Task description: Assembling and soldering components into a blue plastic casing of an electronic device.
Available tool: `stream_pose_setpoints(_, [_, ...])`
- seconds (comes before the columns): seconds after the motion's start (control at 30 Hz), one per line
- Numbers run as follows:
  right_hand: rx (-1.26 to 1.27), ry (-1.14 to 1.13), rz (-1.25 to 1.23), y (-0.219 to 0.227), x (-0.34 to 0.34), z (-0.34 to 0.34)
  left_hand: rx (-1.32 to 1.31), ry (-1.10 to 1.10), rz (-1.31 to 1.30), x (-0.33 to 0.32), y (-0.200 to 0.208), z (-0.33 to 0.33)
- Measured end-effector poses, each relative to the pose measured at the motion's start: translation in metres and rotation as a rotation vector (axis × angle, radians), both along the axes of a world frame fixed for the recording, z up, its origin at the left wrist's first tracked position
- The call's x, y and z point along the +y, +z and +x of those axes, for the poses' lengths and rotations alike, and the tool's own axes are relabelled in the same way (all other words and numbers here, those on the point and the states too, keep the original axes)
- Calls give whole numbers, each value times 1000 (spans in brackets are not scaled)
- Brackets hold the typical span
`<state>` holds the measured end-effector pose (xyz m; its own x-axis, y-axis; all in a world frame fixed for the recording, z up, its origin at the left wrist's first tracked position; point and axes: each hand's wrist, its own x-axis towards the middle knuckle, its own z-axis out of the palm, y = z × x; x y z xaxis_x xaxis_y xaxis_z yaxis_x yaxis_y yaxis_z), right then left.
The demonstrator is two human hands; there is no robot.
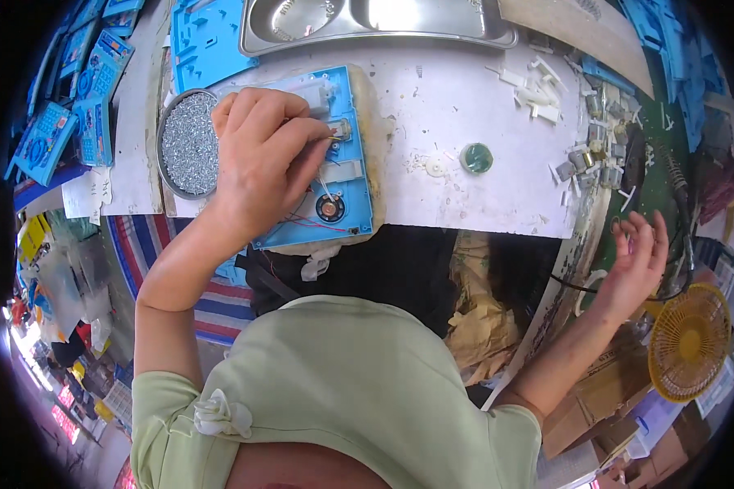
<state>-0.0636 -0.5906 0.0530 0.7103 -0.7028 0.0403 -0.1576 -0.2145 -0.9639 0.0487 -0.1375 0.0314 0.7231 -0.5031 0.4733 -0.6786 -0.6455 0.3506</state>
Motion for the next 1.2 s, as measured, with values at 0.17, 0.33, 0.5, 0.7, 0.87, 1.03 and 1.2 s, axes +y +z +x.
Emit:
stream_pose_setpoints(0.17, [-168,-162,377,-20,-82,-2,1,-4,25,0,1,0])
stream_pose_setpoints(0.33, [-210,-208,200,-15,-122,25,19,-4,31,-1,3,1])
stream_pose_setpoints(0.5, [-245,-317,84,6,-69,30,13,4,34,-2,2,0])
stream_pose_setpoints(0.7, [-477,-241,-144,16,-27,-18,31,8,42,-2,5,1])
stream_pose_setpoints(0.87, [-395,399,-249,-9,140,-4,38,5,63,-1,5,1])
stream_pose_setpoints(1.03, [-433,898,-264,-24,200,33,49,2,75,-2,7,3])
stream_pose_setpoints(1.2, [-436,948,-319,-24,208,42,64,9,77,-3,9,1])
